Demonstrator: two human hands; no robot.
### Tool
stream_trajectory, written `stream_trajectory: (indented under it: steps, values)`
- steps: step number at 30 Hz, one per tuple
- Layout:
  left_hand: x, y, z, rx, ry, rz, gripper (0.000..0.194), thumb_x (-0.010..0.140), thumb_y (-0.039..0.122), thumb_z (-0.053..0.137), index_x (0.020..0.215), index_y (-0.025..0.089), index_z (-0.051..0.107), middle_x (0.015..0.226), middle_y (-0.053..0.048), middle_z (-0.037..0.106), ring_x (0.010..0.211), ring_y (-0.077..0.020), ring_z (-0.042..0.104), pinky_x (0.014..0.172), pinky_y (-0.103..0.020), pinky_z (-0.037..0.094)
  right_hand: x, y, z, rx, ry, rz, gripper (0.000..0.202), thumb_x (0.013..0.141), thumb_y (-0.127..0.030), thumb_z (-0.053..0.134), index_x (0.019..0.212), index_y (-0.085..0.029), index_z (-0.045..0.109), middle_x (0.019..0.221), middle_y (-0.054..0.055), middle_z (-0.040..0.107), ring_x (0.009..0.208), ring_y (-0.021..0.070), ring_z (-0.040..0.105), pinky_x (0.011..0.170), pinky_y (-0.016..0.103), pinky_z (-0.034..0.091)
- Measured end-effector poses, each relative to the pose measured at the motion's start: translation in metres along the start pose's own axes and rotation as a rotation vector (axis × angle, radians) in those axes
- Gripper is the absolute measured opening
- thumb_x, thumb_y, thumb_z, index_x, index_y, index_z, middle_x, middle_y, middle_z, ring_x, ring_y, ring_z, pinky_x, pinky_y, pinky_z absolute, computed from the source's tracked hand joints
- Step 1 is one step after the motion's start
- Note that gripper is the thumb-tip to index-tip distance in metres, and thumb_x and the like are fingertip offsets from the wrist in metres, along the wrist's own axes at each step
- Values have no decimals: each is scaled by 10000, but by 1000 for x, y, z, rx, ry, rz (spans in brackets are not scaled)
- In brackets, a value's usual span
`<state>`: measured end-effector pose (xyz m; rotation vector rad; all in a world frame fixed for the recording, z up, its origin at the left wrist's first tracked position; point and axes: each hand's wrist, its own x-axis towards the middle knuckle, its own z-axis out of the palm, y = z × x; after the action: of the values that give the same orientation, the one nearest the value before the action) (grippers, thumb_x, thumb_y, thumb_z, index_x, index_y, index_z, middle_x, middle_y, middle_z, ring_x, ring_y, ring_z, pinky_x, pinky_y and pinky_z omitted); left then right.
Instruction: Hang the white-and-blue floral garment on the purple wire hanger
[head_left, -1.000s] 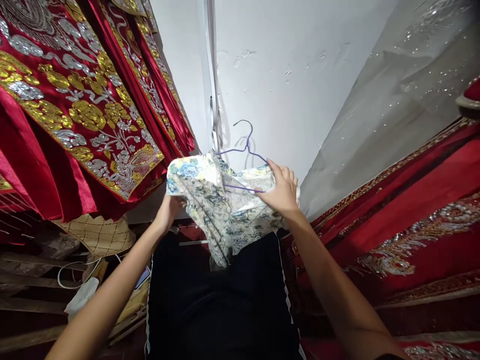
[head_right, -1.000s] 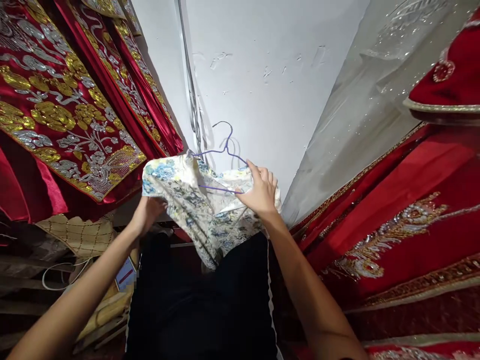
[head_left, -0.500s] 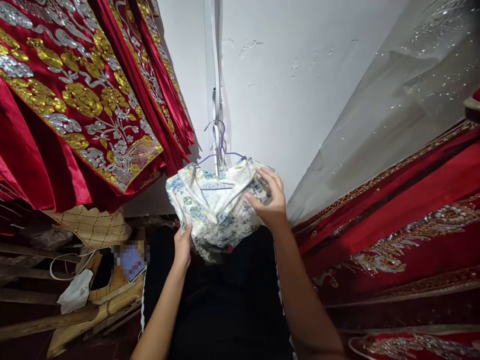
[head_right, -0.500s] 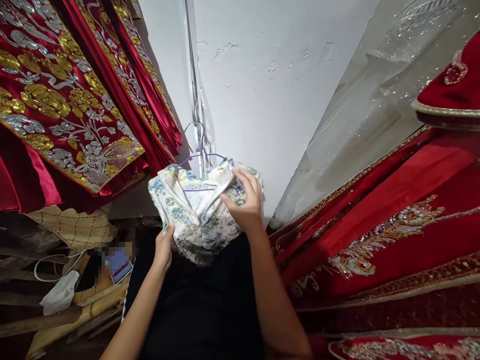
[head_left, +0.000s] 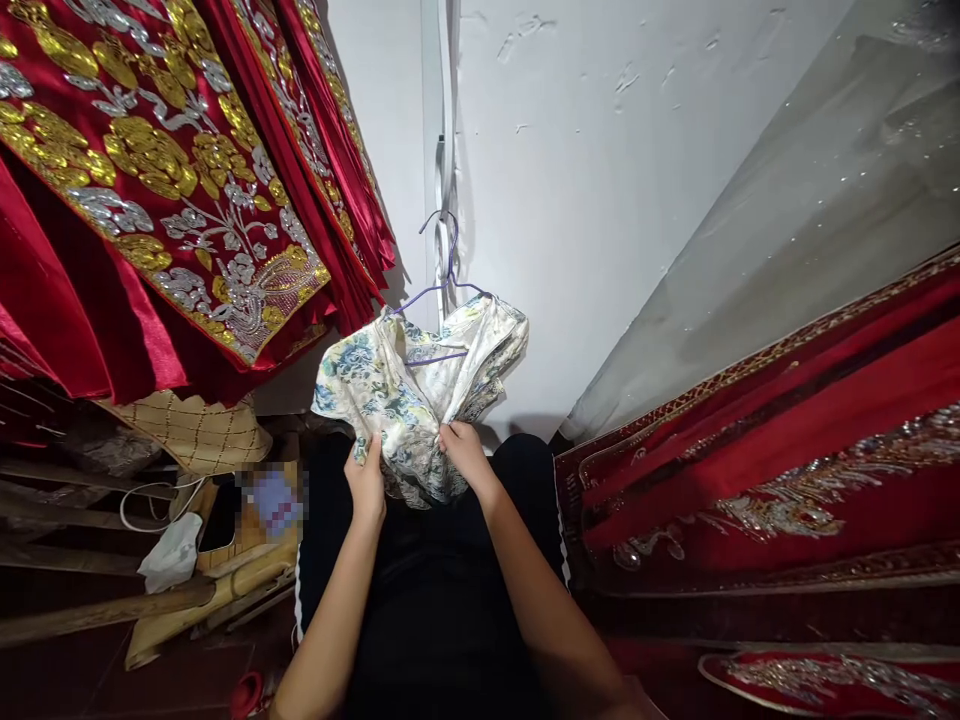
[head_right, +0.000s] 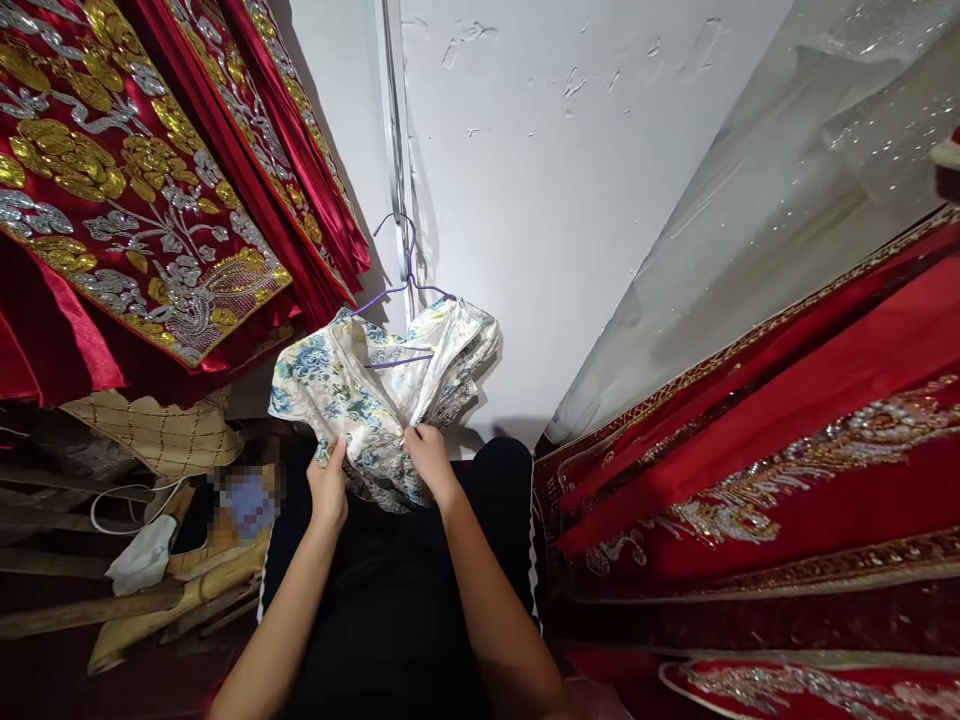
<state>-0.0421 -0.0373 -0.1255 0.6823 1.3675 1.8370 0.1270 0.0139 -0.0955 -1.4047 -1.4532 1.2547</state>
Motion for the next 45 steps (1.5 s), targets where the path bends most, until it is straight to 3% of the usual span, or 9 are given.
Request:
stream_trajectory:
  steps: [5, 8, 11, 13, 17, 22, 27, 36, 45]
  values:
    - [-8, -9, -2, 400, 230, 505, 668, 801, 347, 758, 1384, 203, 465, 1396, -157, 492, 1313, -294, 475, 1109, -467, 385, -7, 15, -2, 54, -27, 9, 297, 825, -392, 487, 597, -221, 405, 549, -33, 405, 521, 113, 366, 539, 264, 305]
    - [-21, -9, 7, 555, 3, 683, 517, 847, 290, 708, 1319, 208, 514, 1359, -160, 511, 1311, -300, 467, 1095, -472, 392, -7, 18, 6, 84, -62, -6, 292, 816, -381, 495, 587, -213, 430, 531, -40, 399, 521, 109, 370, 544, 262, 312]
    - [-32, -16, 21, 543, -343, 606, 240, 921, 240, 593, 1160, 210, 590, 1126, -104, 633, 1108, -247, 604, 974, -400, 482, -8, 17, 9, 100, -103, -27, 302, 815, -372, 515, 575, -202, 445, 525, -43, 406, 518, 102, 375, 550, 259, 321]
    - [-36, -21, 29, 513, -413, 522, 174, 949, 225, 543, 1113, 206, 598, 1031, -77, 662, 992, -215, 644, 886, -347, 508, -9, 15, 7, 101, -130, -36, 329, 830, -396, 530, 579, -196, 461, 528, -42, 416, 517, 101, 384, 551, 258, 328]
    - [-36, -22, 34, 488, -391, 486, 131, 970, 253, 527, 1042, 198, 622, 924, -52, 679, 867, -189, 657, 800, -306, 511, -16, 13, -1, 104, -192, -119, 324, 879, -487, 546, 730, -200, 527, 600, -28, 518, 572, 132, 491, 592, 265, 398]
    - [-33, -15, 30, 507, -393, 545, 159, 975, 260, 523, 1035, 196, 656, 960, -69, 688, 907, -201, 662, 820, -320, 519, -23, 18, 1, 24, -129, -257, 255, 878, -453, 584, 806, -231, 483, 715, -12, 588, 679, 165, 568, 649, 280, 441]
    - [-31, -13, 27, 526, -416, 581, 172, 976, 258, 523, 1034, 200, 673, 949, -72, 684, 929, -211, 669, 834, -332, 524, -25, 20, 5, -13, -82, -252, 254, 901, -416, 544, 769, -238, 420, 693, -25, 572, 680, 167, 577, 675, 290, 446]
    - [-33, -14, 24, 540, -439, 621, 209, 975, 237, 527, 1101, 210, 692, 999, -83, 707, 964, -220, 684, 870, -357, 540, -23, 13, -5, 140, -207, -198, 203, 843, -363, 638, 798, -213, 510, 639, -22, 610, 612, 152, 597, 627, 279, 441]
    - [-36, -8, 24, 552, -444, 625, 216, 976, 259, 520, 1080, 217, 705, 1021, -91, 727, 973, -233, 693, 886, -385, 549, -25, 11, -8, 80, -166, -228, 246, 879, -413, 622, 785, -196, 552, 659, 2, 640, 611, 142, 585, 624, 276, 431]
